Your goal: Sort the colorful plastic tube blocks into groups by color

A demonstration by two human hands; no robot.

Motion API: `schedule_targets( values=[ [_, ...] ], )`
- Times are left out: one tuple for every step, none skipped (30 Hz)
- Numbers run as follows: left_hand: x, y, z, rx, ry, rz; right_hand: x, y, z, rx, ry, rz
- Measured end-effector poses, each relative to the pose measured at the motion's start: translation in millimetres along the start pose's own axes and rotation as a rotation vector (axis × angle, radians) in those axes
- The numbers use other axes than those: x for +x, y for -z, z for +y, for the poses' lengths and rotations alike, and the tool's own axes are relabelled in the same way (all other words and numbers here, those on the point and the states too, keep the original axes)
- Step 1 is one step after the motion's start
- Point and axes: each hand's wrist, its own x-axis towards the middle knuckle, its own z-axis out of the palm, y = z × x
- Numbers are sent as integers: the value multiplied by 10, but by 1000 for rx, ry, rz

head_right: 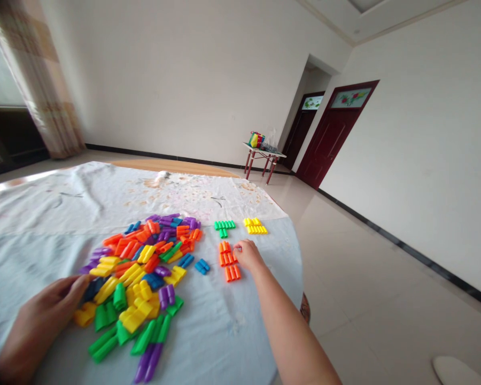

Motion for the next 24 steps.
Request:
schedule_targets(
  values=[
    [3, -2, -4, 1, -2, -2, -8, 0, 4, 1, 5, -3],
    [5, -2, -5, 5, -3, -4, -15, 1, 7, 3, 11, -6],
    [6, -2, -3, 12, 2, -9, -22, 2, 7, 5, 16, -6],
    [4, 1, 3, 15, 6, -13, -28, 5, 6, 7, 21, -4],
    [1, 6, 13, 15, 9, -19, -33, 10, 2, 10, 24, 0],
    [-4, 12, 26, 14, 13, -22, -39, 18, -3, 12, 26, 8],
    [-11, 19, 40, 16, 17, -23, -45, 28, -11, 15, 29, 19],
    [-17, 27, 53, 17, 16, -22, -54, 41, -21, 19, 33, 33],
    [-22, 33, 63, 17, 15, -22, -66, 54, -35, 23, 39, 49],
    [-26, 36, 70, 19, 14, -22, -83, 66, -53, 26, 47, 64],
    [-27, 38, 72, 21, 15, -22, -104, 74, -74, 28, 57, 78],
    [-27, 36, 69, 20, 14, -22, -131, 77, -98, 30, 66, 88],
    [-24, 32, 61, 17, 15, -23, -162, 73, -125, 30, 74, 93],
    [-21, 26, 51, 13, 18, -21, -198, 62, -155, 28, 78, 99],
    [-18, 19, 38, 8, 22, -22, -236, 44, -186, 23, 78, 110],
    [-14, 13, 26, -1, 25, -25, -276, 22, -217, 15, 76, 128],
    [-12, 8, 14, -9, 27, -28, -317, -3, -246, 4, 74, 154],
    [-10, 5, 4, -13, 26, -29, -356, -29, -273, -8, 75, 181],
    [-9, 4, -3, -15, 24, -27, -393, -54, -295, -21, 84, 205],
    [-8, 4, -8, -12, 20, -22, -428, -77, -312, -33, 104, 215],
    [-8, 4, -10, -5, 16, -18, -459, -98, -323, -43, 133, 210],
    [-6, 4, -11, -3, 12, -12, -486, -116, -327, -53, 166, 197],
    [-5, 3, -12, -2, 10, -9, -508, -131, -325, -63, 194, 182],
    [-3, 1, -12, -3, 11, -8, -526, -143, -319, -73, 215, 169]
  ],
)
